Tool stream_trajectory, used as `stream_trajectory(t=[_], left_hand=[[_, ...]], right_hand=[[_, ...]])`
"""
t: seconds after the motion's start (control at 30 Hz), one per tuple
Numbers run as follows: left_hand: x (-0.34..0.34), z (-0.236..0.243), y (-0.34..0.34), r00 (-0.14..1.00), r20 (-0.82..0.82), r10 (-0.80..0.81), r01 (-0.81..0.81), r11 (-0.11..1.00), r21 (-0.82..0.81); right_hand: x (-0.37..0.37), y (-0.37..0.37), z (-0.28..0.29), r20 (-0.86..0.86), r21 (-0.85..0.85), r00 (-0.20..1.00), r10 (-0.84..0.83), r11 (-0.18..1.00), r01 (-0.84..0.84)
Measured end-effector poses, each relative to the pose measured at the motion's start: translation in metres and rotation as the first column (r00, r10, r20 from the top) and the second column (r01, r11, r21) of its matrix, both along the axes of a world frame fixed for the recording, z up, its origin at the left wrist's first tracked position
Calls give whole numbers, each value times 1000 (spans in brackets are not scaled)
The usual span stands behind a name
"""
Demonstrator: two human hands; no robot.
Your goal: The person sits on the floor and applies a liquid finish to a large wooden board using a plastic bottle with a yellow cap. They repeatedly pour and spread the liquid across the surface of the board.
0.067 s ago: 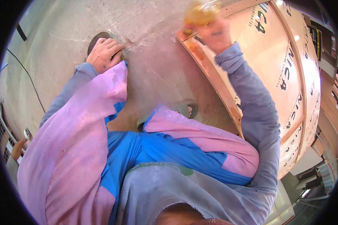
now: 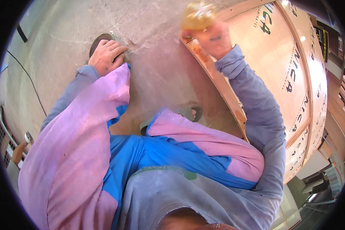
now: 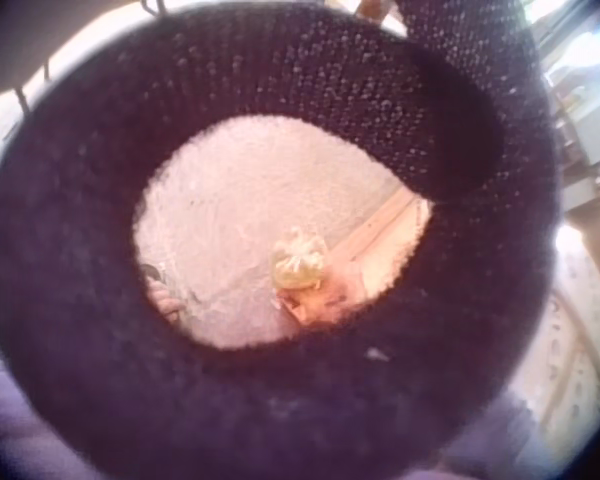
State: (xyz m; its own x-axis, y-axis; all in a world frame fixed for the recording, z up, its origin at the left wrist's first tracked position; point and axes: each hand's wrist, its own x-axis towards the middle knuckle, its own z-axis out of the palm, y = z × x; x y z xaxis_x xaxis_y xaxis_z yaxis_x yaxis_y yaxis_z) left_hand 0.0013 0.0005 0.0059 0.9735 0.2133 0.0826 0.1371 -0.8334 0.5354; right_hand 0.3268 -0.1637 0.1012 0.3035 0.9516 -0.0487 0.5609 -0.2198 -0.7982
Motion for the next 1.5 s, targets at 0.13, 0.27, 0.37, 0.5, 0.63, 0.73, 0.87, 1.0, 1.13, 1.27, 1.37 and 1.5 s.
stream_trajectory(t=[0.13,0.27,0.37,0.5,0.63,0.73,0.87,1.0,1.13,1.27,1.37,1.5], left_hand=[[0,-4,-4,1000,0,1,-1,1000,-15],[3,-7,2,999,38,9,-10,1000,17],[0,-6,1,1000,17,18,-18,1000,23],[2,-1,1,1000,2,6,-6,1000,13],[2,-3,2,1000,9,10,-10,1000,15],[4,-1,3,1000,11,2,-2,1000,24],[4,-4,4,1000,7,-1,1,1000,13],[1,-3,1,1000,23,6,-7,1000,15],[10,-1,1,999,42,4,-4,1000,0],[5,-1,1,1000,9,13,-13,1000,18],[1,-1,2,1000,-1,21,-21,1000,13],[4,4,1,1000,-5,23,-24,1000,-2]], right_hand=[[65,-3,-52,-63,204,997,54,978,-40],[141,10,-14,253,158,914,-316,946,284],[123,15,-9,152,131,937,-314,946,295],[37,15,-6,-156,-19,973,-171,985,170],[18,20,-11,-322,-80,943,-80,995,58],[38,23,0,-114,-152,992,-56,988,38],[-3,6,-14,-248,3,964,94,995,-97],[22,-7,-20,-107,120,987,119,987,-106],[123,-9,-22,116,193,958,-261,952,236],[86,-3,-11,155,183,958,-243,960,214],[46,-7,-12,165,150,978,-126,984,101],[51,-6,0,138,19,978,-157,988,156]])
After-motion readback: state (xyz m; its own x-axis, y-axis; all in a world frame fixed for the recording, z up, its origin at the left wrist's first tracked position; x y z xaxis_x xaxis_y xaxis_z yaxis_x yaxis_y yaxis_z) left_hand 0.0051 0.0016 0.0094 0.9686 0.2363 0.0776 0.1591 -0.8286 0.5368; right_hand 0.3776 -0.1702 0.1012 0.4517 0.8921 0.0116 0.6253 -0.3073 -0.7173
